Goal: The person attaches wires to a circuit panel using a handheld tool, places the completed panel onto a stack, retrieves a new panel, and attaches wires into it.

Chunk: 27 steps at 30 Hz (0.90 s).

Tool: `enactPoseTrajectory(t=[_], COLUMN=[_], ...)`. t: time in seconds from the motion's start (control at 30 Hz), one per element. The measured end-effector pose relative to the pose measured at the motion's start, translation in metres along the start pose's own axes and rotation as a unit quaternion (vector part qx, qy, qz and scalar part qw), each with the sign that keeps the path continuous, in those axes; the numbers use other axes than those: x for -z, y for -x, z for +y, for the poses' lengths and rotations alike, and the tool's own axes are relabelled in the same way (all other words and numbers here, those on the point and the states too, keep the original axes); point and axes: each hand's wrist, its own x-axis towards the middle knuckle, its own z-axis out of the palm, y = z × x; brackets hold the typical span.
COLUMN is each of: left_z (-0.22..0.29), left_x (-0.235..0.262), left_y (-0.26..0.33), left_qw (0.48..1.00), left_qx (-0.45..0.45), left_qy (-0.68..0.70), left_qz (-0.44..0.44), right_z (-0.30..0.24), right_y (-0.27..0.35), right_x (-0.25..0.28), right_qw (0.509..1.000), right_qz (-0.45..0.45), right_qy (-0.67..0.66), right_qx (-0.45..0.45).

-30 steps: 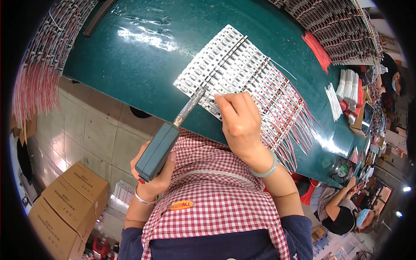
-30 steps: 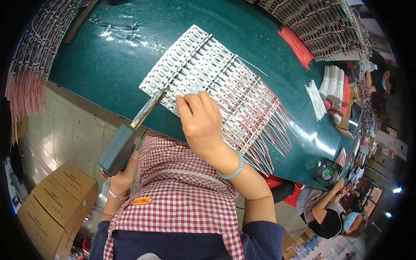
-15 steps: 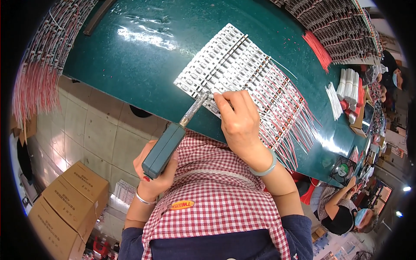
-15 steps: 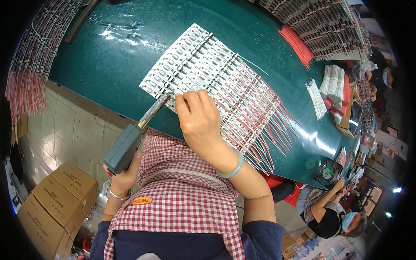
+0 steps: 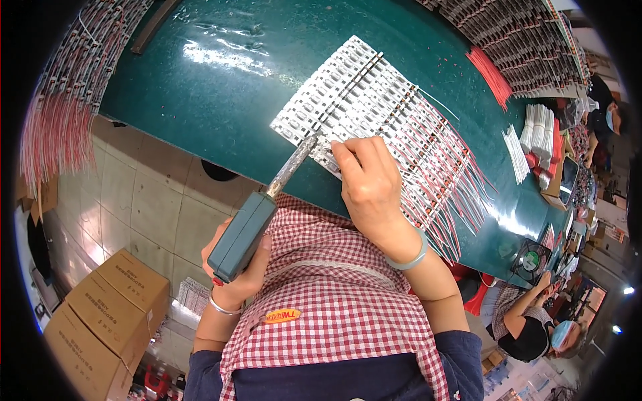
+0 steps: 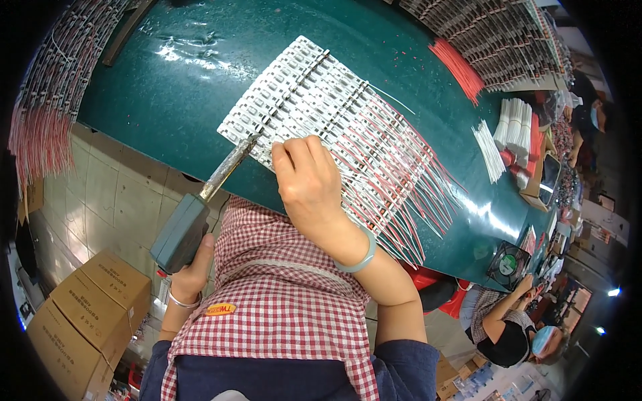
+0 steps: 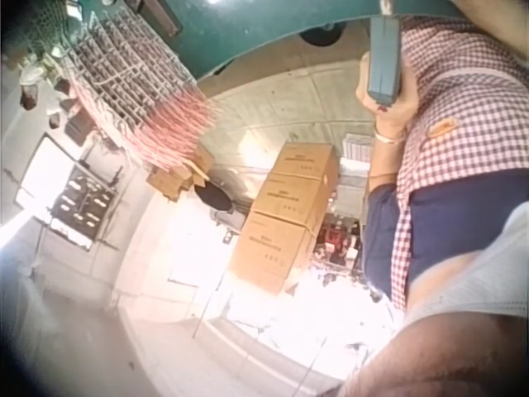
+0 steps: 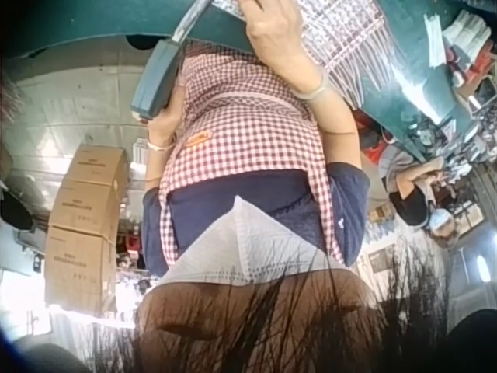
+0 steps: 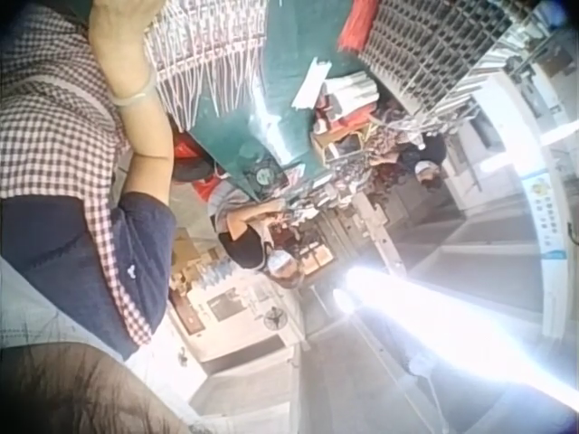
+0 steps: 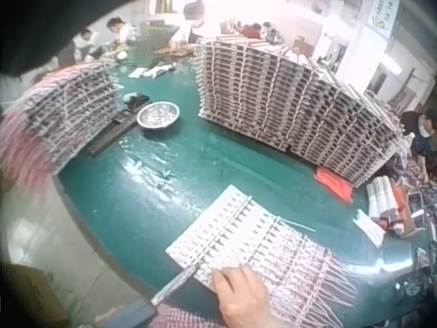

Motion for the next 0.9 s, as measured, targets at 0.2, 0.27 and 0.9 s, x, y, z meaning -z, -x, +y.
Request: enactPoseTrajectory(t=[0.2,0.27,0.9], left_z=[0.003,0.009,0.007], left_x=[0.002,0.003,0.001], left_y=[0.002,-0.002,-0.002], left_qw=[1.000,1.000,0.998], left_qx=[0.017,-0.008,-0.025], left_qy=[-0.005,-0.009,-0.045], left_qz=[0.002,-0.004,-0.023], right_z=[-0.007,-0.008,-0.009], right_y=[0.007,0.009,0.007], right_x=[0.003,0.000,-0.001], right_qw=[1.000,0.999,1.000], right_qz=[0.009,0.005,-0.008], right_qy=[-0.020,-0.032,-0.014], right_qx=[-0.003,-0.006,0.004])
